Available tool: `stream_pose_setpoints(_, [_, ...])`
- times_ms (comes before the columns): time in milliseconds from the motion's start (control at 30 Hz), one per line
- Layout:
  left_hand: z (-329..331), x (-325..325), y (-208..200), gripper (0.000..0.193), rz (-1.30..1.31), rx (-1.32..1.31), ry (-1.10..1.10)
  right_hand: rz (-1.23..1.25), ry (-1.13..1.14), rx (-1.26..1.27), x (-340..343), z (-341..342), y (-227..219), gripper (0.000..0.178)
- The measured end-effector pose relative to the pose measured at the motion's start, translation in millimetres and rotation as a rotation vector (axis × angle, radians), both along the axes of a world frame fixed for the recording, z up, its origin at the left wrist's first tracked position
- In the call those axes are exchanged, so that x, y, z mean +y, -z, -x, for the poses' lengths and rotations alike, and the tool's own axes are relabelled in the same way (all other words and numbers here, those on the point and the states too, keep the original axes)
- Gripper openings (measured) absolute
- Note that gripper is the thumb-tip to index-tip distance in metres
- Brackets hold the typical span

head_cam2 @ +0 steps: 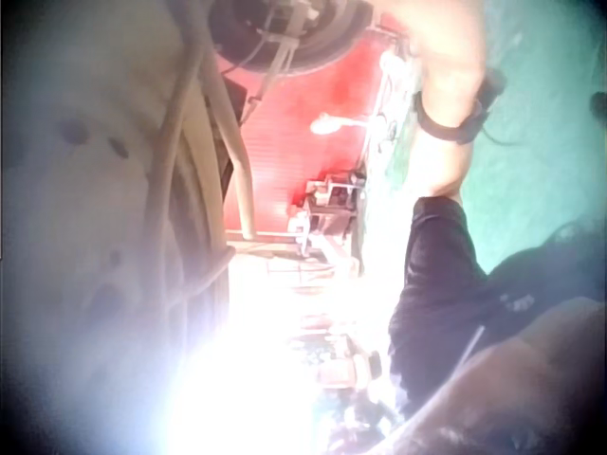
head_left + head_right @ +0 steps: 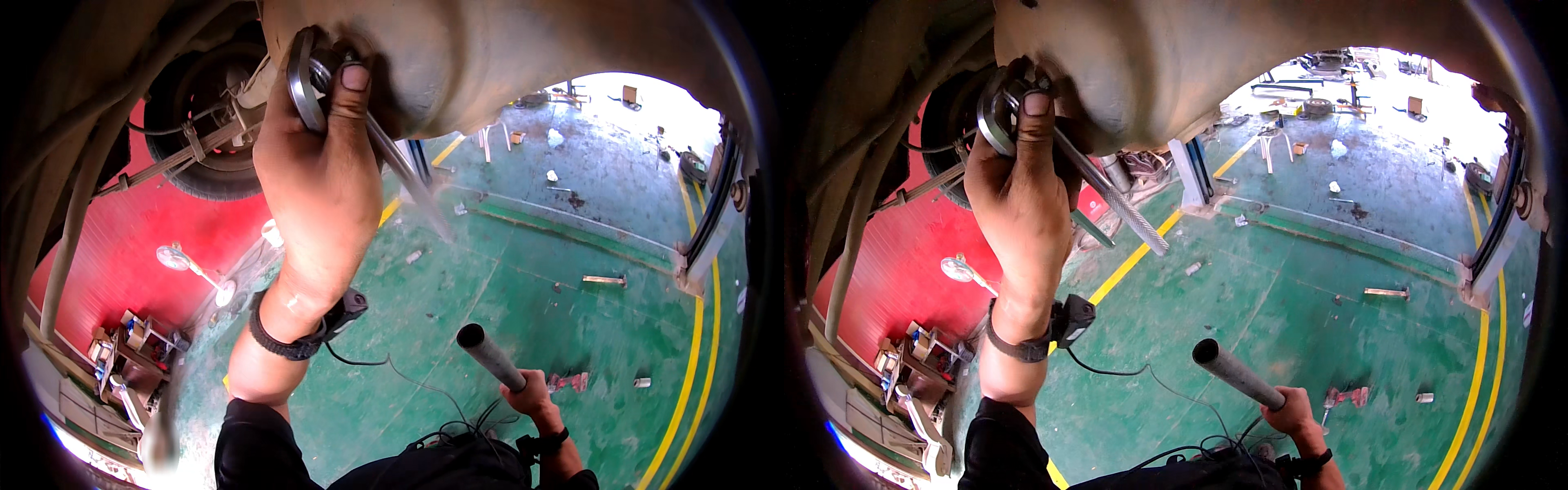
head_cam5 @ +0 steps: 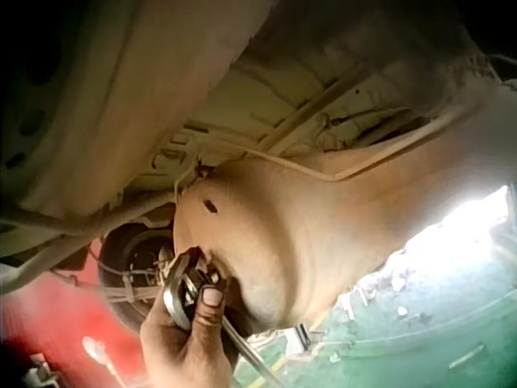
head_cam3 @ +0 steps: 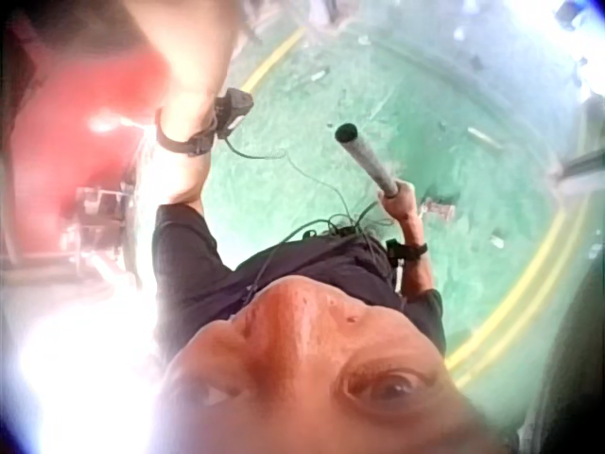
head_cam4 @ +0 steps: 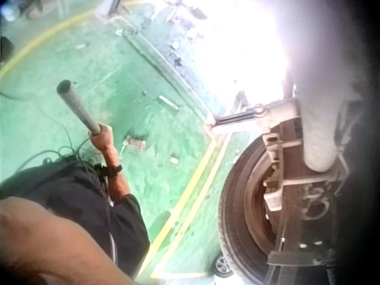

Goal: The person uses a ratchet with a socket and a metal pipe for leverage to loosen a bolt on the rear differential of a vehicle.

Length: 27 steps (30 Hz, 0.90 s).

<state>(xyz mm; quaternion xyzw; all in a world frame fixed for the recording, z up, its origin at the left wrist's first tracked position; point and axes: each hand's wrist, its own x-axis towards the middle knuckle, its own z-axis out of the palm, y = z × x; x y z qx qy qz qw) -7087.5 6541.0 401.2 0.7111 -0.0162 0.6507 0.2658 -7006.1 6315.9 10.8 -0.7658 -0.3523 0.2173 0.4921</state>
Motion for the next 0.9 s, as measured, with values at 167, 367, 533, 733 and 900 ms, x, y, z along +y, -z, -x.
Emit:
stream_pose_setpoints(167, [-10,-13,0,0.027,0.157,-0.107,0.059,0.001,0.013,0.027,-4,-5,-6,0.02])
stream_pose_setpoints(367, [1,18,-4,0.049,-0.327,0.005,-0.334,0.015,0.06,0.075,-11,-7,-2,0.022])
stream_pose_setpoints(533, [13,23,-16,0.059,-0.457,0.124,-0.419,0.007,0.069,0.103,-8,-7,7,0.024])
stream_pose_setpoints(733, [17,32,-25,0.055,-0.813,0.133,-0.602,-0.035,0.06,0.128,-3,-2,16,0.024])
stream_pose_setpoints(900, [35,15,-35,0.056,-0.85,0.391,-0.567,-0.096,0.076,0.132,0,-2,30,0.024])
